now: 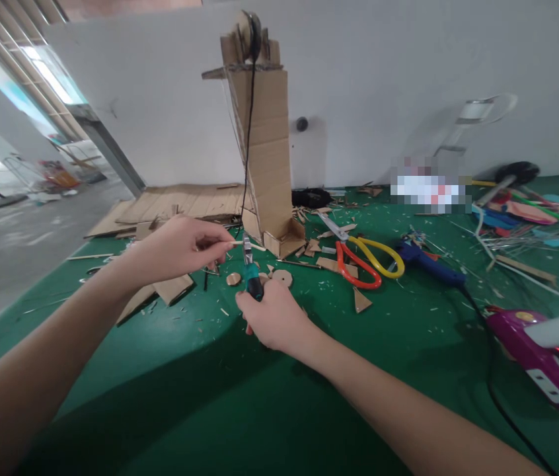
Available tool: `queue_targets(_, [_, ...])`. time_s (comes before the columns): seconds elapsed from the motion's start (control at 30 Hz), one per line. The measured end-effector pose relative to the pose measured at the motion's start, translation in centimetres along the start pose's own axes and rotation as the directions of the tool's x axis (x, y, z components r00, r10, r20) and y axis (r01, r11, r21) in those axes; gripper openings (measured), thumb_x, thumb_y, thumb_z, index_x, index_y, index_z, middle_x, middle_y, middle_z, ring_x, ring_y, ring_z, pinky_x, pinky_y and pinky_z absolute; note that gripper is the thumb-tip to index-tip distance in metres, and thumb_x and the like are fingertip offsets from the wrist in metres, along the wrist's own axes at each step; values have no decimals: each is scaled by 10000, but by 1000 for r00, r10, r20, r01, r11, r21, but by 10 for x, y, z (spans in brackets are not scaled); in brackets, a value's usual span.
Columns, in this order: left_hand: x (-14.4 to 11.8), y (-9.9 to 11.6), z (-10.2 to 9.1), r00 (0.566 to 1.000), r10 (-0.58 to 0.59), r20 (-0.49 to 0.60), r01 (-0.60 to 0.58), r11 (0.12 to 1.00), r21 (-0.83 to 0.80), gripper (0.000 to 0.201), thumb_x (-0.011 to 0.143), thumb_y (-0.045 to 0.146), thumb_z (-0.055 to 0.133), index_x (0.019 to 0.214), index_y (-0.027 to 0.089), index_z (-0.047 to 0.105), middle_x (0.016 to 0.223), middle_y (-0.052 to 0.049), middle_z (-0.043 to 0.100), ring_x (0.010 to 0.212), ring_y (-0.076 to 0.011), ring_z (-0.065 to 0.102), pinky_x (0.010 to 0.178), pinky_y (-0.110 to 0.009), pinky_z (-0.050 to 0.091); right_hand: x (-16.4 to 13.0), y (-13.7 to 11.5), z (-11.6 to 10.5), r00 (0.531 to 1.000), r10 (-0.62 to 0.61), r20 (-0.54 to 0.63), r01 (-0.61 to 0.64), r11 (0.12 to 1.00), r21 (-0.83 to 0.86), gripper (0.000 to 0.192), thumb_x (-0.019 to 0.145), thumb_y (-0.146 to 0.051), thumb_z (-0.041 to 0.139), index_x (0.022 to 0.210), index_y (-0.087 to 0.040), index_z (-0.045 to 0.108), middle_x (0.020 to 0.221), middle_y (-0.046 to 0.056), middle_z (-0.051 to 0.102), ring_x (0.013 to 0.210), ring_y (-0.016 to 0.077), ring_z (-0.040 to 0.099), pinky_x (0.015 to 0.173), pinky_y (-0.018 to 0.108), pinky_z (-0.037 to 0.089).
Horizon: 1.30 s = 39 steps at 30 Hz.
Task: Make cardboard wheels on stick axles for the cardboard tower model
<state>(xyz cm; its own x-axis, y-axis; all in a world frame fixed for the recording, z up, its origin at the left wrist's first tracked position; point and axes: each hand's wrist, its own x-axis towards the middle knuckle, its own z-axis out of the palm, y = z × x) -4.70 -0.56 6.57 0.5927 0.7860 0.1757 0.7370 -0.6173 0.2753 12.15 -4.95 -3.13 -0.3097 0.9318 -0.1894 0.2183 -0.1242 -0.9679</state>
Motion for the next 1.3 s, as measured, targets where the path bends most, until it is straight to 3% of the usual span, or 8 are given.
queue_targets(0.27, [1,-2,-1,1000,13,26,-14,1000,25,243,845,303,446,753,179,634,553,23,588,469,-79,464,472,-206,336,-1,-7,1,998,24,50,-27,998,48,117,807,-252,482,710,-205,438,590,-18,541,434,115,543,422,245,439])
queue_targets(0.47, [-1,5,-1,997,20,-70,-18,999,31,291,887,319,399,765,177,622,580,10,578,468,-82,434,470,-228,314,-2,-7,-3,997,-68,-31,67,997,-30,150,803,-347,563,828,-208,511,654,-4,551,595,141,557,547,268,439])
queue_targets(0.53, [-2,10,-1,995,57,-85,-50,995,85,302,900,291,379,736,176,606,587,6,576,484,-83,438,490,-236,317,-2,-8,-4,996,-67,-57,65,997,-34,199,778,-373,603,878,-212,545,768,20,581,665,150,549,604,286,437])
queue_targets(0.63, [-3,15,1,988,120,-97,-94,967,235,318,914,267,347,716,169,576,587,-4,558,520,-96,459,515,-250,313,-3,-10,-4,996,-69,-56,74,993,88,215,770,-342,614,936,-211,581,955,50,591,830,176,552,747,328,434])
queue_targets(0.73, [-4,17,4,989,133,-69,-98,924,369,317,926,267,311,772,157,565,628,-24,560,566,-115,498,524,-255,313,-1,-10,-2,993,-98,-68,111,968,225,188,759,-265,612,931,-194,581,966,47,594,896,181,546,823,345,411])
queue_targets(0.97, [-4,18,2,993,108,-43,-76,881,466,325,932,278,290,755,150,532,596,-18,524,490,-96,450,471,-258,261,4,-5,-7,966,-247,-75,256,957,137,111,791,-280,575,847,-184,570,785,6,560,689,135,495,654,296,390])
queue_targets(1.3, [-5,11,-4,990,130,-50,-103,921,375,353,931,299,295,640,169,446,518,5,463,430,-78,368,444,-277,226,2,-5,-7,958,-278,-67,281,958,48,147,790,-261,559,919,-195,584,849,22,580,745,156,510,684,315,407])
